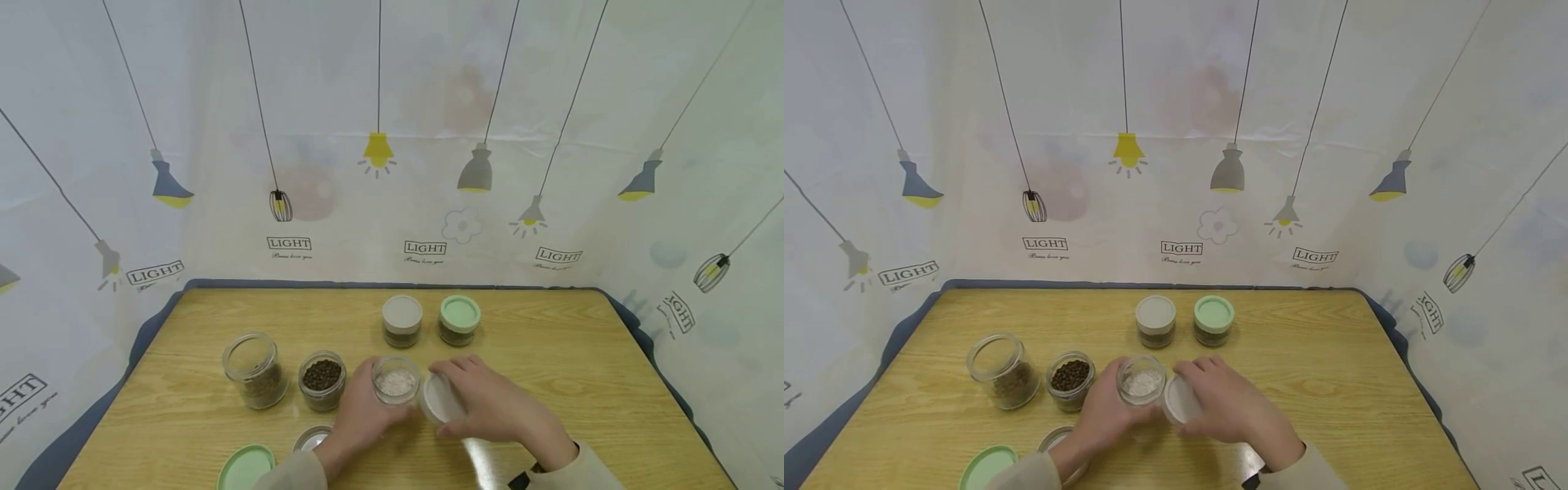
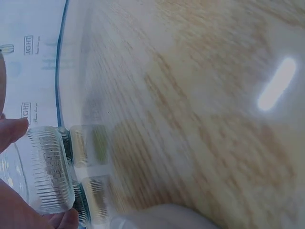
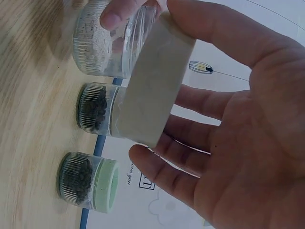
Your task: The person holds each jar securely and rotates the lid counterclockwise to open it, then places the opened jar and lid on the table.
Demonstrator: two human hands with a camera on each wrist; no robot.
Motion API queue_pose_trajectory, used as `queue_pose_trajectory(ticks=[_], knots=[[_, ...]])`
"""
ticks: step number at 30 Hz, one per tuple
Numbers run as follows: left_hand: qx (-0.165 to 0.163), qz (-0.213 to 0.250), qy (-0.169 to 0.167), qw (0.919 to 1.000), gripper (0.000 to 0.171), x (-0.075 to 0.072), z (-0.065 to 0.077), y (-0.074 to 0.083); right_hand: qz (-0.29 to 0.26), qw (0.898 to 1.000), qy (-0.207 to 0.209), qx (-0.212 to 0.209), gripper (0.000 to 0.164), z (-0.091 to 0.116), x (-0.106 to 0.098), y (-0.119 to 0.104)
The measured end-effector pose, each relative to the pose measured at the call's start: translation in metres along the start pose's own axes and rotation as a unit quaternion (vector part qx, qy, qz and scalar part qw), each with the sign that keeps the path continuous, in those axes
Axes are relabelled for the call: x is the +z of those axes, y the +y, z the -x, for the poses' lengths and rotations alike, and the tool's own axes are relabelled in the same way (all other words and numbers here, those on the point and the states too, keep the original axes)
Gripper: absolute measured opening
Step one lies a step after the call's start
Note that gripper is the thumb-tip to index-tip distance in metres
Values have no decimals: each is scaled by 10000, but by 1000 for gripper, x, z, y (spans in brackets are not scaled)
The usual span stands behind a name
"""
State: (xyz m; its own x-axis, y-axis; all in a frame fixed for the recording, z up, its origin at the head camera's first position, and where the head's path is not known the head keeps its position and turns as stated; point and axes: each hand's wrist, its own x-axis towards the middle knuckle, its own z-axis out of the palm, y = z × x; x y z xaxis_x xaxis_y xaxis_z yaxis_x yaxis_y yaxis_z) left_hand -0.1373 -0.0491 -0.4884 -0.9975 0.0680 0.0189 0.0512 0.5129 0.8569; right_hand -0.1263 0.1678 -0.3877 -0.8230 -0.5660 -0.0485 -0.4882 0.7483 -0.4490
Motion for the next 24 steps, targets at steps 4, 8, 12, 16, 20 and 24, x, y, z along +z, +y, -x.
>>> queue_pose_trajectory(ticks=[4,8,12,16,20,24], knots=[[-160,-23,41,9999,92,-2,-2,1,-172,9996,-228,90,80,3,4,2],[-317,-14,61,9995,90,-4,-3,2,-262,9987,-432,85,79,5,10,5],[-347,-30,99,9993,87,-6,-5,2,-248,9976,-651,-23,79,4,21,8],[-199,-43,169,9997,86,-6,-6,2,-328,9966,-743,-110,78,4,33,9],[-83,-92,249,9996,87,-7,-6,2,-547,9953,-769,-196,76,6,40,7],[-32,-170,350,9992,86,-7,-7,1,-626,9953,-684,-288,77,7,46,5]])
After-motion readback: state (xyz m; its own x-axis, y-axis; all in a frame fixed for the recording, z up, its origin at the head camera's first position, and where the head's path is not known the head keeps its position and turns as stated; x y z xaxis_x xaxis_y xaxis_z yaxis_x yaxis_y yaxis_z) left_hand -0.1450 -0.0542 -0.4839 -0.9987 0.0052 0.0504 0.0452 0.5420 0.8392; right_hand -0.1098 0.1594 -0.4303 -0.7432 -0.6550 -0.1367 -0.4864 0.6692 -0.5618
